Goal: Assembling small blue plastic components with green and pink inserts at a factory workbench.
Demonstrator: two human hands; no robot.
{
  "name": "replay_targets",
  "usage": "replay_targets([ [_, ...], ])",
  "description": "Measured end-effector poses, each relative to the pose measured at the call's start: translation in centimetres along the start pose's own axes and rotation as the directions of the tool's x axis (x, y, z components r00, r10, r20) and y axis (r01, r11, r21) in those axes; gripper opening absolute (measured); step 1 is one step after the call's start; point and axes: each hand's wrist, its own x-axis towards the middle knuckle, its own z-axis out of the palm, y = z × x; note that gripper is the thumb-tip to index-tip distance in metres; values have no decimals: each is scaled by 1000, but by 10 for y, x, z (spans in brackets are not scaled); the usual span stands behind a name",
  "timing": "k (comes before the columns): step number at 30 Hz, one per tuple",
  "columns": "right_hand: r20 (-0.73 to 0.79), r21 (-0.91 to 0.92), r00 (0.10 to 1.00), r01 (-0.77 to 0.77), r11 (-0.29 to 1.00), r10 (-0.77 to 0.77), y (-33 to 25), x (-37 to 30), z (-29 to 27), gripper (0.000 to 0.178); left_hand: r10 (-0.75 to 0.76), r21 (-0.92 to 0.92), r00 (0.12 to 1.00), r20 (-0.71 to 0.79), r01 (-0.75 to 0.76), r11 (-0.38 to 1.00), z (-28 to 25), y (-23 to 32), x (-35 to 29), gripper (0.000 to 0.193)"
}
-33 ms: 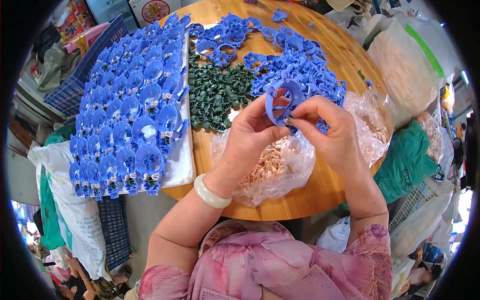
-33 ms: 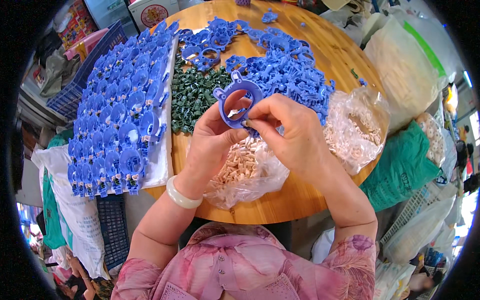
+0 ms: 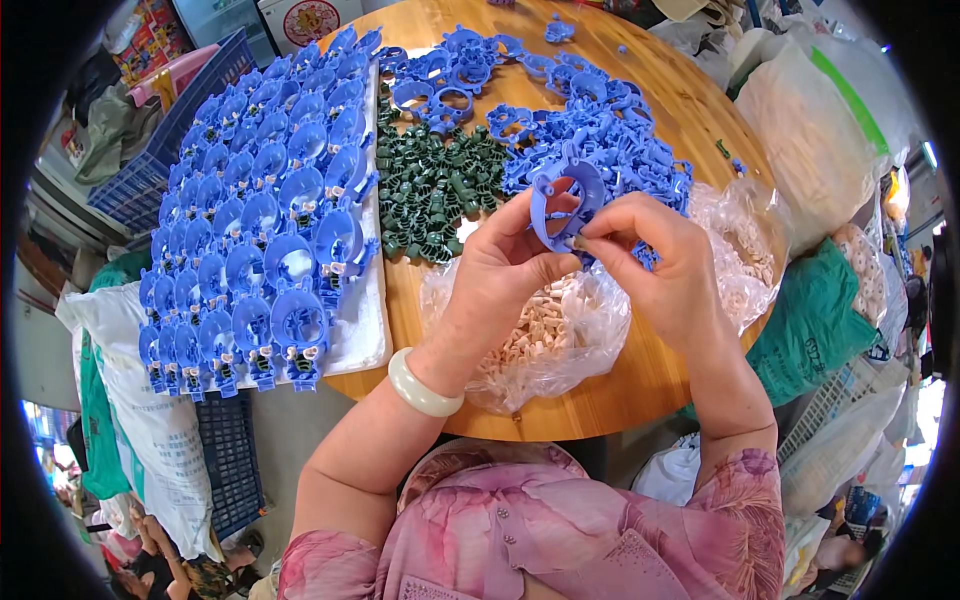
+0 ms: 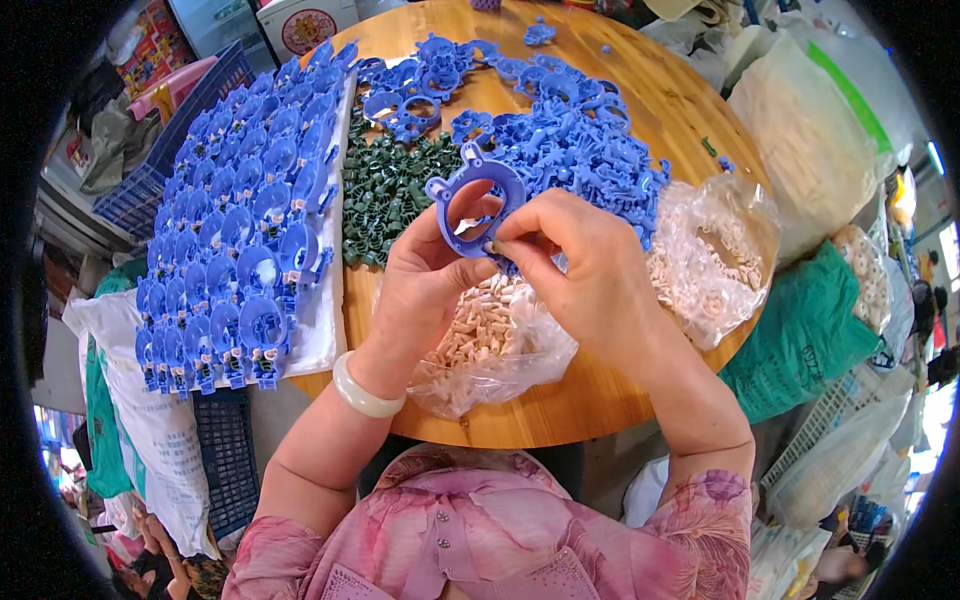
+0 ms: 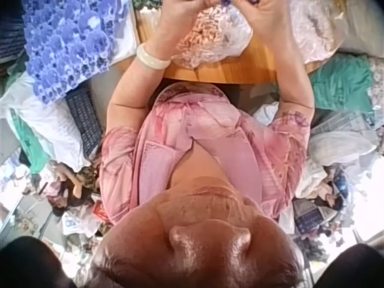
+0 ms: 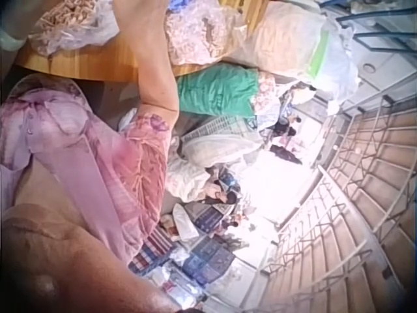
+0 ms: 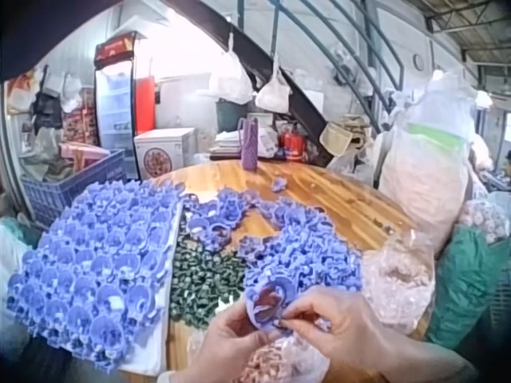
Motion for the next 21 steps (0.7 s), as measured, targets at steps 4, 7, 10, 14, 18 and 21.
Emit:
replay_targets([
  [4,1,-138,998,65,988,-66,-5,-3,2,10,98,77,995,16,-99,992,1,-2,-1,57],
  [7,-51,-164,989,128,978,-138,3,-4,8,10,148,256,988,39,-153,954,-1,-4,0,52],
  [10,-83,-196,968,218,956,-237,7,-7,13,10,56,221,997,50,-66,973,-2,-5,-3,47],
  [14,-87,-150,968,221,964,-235,11,-9,12,12,94,187,995,20,-96,978,0,-6,-2,47],
  [18,-105,-78,976,182,980,-189,10,-10,11,16,113,86,993,20,-115,990,-3,-10,-2,62],
  [21,-122,6,980,158,987,-156,10,-11,10,16,70,42,997,20,-70,997,-1,-5,-2,70],
])
